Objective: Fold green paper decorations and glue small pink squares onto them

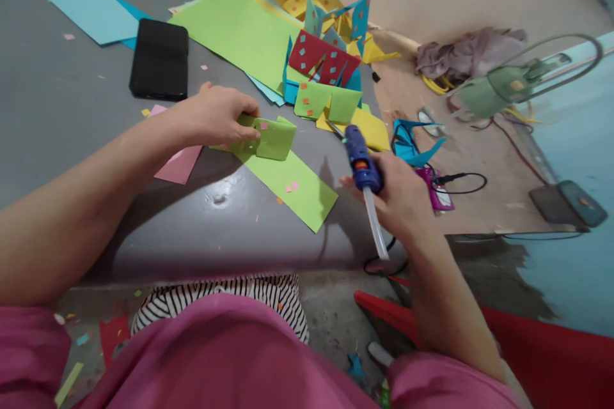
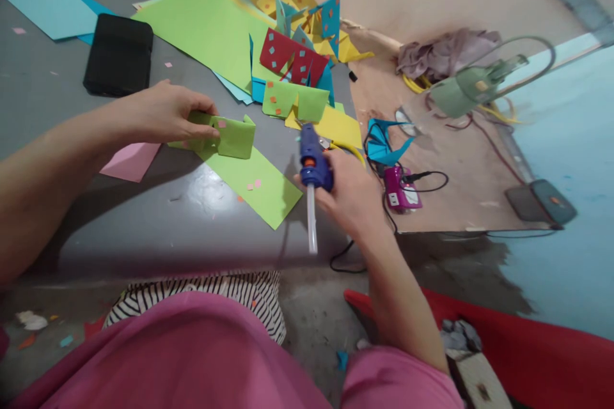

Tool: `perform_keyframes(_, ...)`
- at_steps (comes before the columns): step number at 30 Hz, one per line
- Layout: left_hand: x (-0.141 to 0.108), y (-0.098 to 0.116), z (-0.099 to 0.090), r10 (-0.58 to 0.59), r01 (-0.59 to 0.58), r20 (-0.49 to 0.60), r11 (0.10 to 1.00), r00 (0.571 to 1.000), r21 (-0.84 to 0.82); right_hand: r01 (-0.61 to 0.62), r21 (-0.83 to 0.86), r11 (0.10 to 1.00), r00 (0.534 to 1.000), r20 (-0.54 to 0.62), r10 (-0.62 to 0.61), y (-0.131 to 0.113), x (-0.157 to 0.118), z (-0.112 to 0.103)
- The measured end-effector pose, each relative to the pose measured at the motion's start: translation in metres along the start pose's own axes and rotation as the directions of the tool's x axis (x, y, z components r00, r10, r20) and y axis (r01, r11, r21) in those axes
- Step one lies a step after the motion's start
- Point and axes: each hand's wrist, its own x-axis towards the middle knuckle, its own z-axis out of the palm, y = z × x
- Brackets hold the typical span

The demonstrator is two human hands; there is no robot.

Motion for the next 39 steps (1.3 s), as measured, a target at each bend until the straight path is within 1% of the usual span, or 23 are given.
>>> perform_keyframes(1, 0.0, 0.0, 0.0, -0.001, 0.001, 0.001, 1.0, 1.0, -0.004, -0.056, -0.064, 0.996, 0.998, -0.008, 0.056, 0.016, 0.0, -0.001)
perform_keyframes(3, -0.001, 0.001, -0.001, -0.004, 0.004, 0.001, 1.0, 1.0, -0.006, -0.141, -0.15, 0.979, 0.989, 0.019, 0.145, 0.046, 0.002, 0.0)
perform_keyframes(5, -0.001, 0.002, -0.001, -0.008, 0.008, 0.008, 1.0, 1.0, -0.009, -0.16, -0.206, 0.965, 0.983, 0.059, 0.176, 0.072, 0.004, 0.002)
perform_keyframes(7, -0.002, 0.003, -0.001, -0.022, 0.023, 0.014, 1.0, 1.0, -0.018, -0.165, -0.228, 0.959, 0.973, 0.118, 0.196, 0.089, 0.004, 0.002)
perform_keyframes(9, -0.003, 0.004, -0.002, -0.04, 0.041, 0.026, 0.999, 0.999, -0.033, -0.154, -0.236, 0.959, 0.964, 0.177, 0.198, 0.095, 0.002, -0.003)
perform_keyframes(10, -0.004, 0.005, -0.002, -0.042, 0.044, 0.031, 0.998, 0.999, -0.037, -0.137, -0.235, 0.962, 0.965, 0.189, 0.183, 0.094, 0.001, -0.007)
perform_keyframes(12, -0.005, 0.004, -0.003, -0.032, 0.034, 0.034, 0.999, 0.999, -0.039, -0.082, -0.209, 0.975, 0.983, 0.144, 0.114, 0.081, -0.004, -0.016)
perform_keyframes(13, -0.005, 0.004, -0.003, -0.025, 0.026, 0.032, 0.999, 0.999, -0.04, -0.053, -0.176, 0.983, 0.994, 0.08, 0.068, 0.07, -0.005, -0.019)
perform_keyframes(14, -0.005, 0.003, -0.002, -0.02, 0.021, 0.029, 0.999, 0.999, -0.04, -0.036, -0.123, 0.992, 0.999, -0.011, 0.035, 0.057, -0.006, -0.02)
perform_keyframes(15, -0.005, 0.003, -0.002, -0.018, 0.019, 0.025, 0.999, 1.0, -0.042, -0.011, -0.046, 0.999, 0.997, -0.08, 0.008, 0.042, -0.007, -0.019)
perform_keyframes(16, -0.005, 0.002, -0.002, -0.023, 0.024, 0.023, 0.999, 0.999, -0.044, 0.05, 0.034, 0.998, 0.995, -0.086, -0.047, 0.027, -0.006, -0.015)
perform_keyframes(18, -0.006, 0.002, -0.001, -0.033, 0.034, 0.016, 0.998, 0.999, -0.044, 0.17, 0.159, 0.973, 0.985, -0.005, -0.172, -0.002, -0.003, -0.002)
perform_keyframes(19, -0.006, 0.002, -0.001, -0.028, 0.028, 0.005, 0.999, 1.0, -0.04, 0.206, 0.206, 0.957, 0.975, 0.034, -0.218, -0.015, -0.001, 0.006)
perform_keyframes(22, -0.006, 0.002, -0.001, 0.022, -0.022, -0.023, 1.0, 0.999, -0.017, 0.21, 0.258, 0.943, 0.967, 0.088, -0.24, -0.037, 0.006, 0.026)
perform_keyframes(25, -0.004, 0.001, 0.0, 0.068, -0.068, -0.023, 0.997, 0.997, 0.021, 0.187, 0.284, 0.94, 0.961, 0.148, -0.236, -0.043, 0.011, 0.037)
perform_keyframes(28, -0.003, 0.0, 0.001, 0.077, -0.076, -0.028, 0.996, 0.997, 0.056, 0.175, 0.298, 0.939, 0.952, 0.192, -0.238, -0.043, 0.013, 0.039)
perform_keyframes(34, -0.004, 0.003, -0.001, 0.042, -0.042, -0.008, 0.998, 0.999, 0.048, 0.116, 0.289, 0.95, 0.957, 0.222, -0.185, -0.047, 0.013, 0.039)
perform_keyframes(39, -0.004, 0.003, 0.0, 0.053, -0.052, -0.026, 0.998, 0.998, 0.039, 0.021, 0.373, 0.928, 0.968, 0.226, -0.113, -0.048, 0.012, 0.038)
